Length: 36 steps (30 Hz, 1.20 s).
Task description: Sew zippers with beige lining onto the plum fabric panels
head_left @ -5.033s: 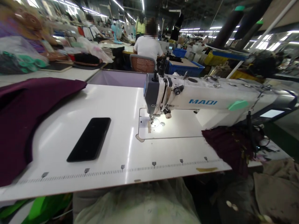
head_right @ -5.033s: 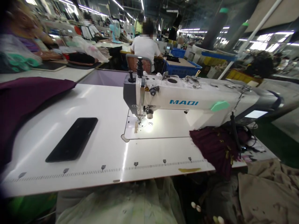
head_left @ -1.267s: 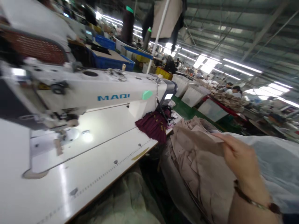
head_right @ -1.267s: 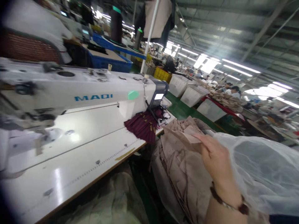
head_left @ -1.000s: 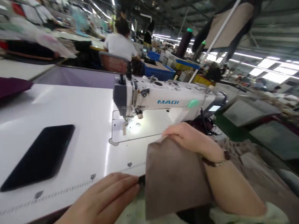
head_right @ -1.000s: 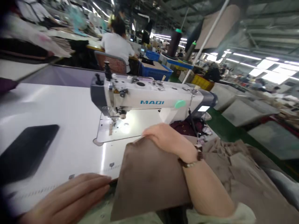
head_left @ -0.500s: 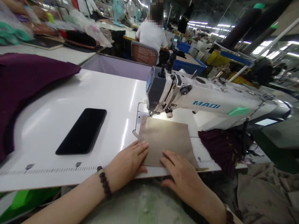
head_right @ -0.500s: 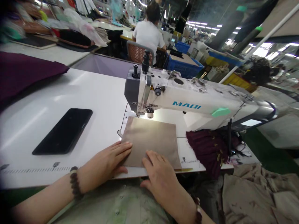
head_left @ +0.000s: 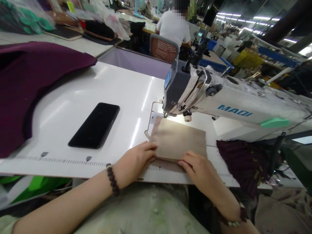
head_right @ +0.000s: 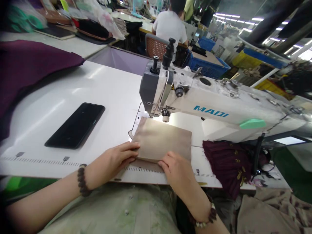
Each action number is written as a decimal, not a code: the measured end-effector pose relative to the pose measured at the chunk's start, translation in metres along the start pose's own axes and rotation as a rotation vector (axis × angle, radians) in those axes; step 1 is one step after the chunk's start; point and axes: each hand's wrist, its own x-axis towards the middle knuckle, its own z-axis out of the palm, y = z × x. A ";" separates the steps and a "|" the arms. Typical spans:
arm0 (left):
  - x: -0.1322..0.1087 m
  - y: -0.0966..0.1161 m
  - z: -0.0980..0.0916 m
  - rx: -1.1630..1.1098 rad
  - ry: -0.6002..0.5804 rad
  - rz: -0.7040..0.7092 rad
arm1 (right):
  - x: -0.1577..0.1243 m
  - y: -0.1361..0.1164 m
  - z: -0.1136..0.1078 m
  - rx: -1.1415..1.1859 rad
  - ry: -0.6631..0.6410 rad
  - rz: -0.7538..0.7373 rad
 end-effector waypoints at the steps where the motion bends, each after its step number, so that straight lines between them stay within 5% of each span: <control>1: 0.000 0.000 -0.002 0.009 0.003 -0.033 | 0.005 0.000 -0.002 -0.047 -0.024 0.030; 12: 0.005 -0.006 -0.006 0.026 -0.003 -0.204 | 0.026 0.003 -0.007 -0.256 -0.132 0.056; 18: -0.008 0.001 -0.008 0.273 -0.001 0.018 | 0.026 -0.003 -0.007 -0.274 -0.157 0.118; 22: -0.005 -0.002 -0.011 0.510 -0.102 0.091 | 0.018 -0.014 0.003 -0.379 -0.167 -0.063; 29: 0.049 -0.022 -0.008 0.599 -0.131 0.167 | 0.043 -0.010 0.012 -0.436 0.145 -0.449; 36: 0.055 -0.024 0.002 0.556 -0.152 0.157 | 0.057 0.005 0.022 -0.348 0.136 -0.415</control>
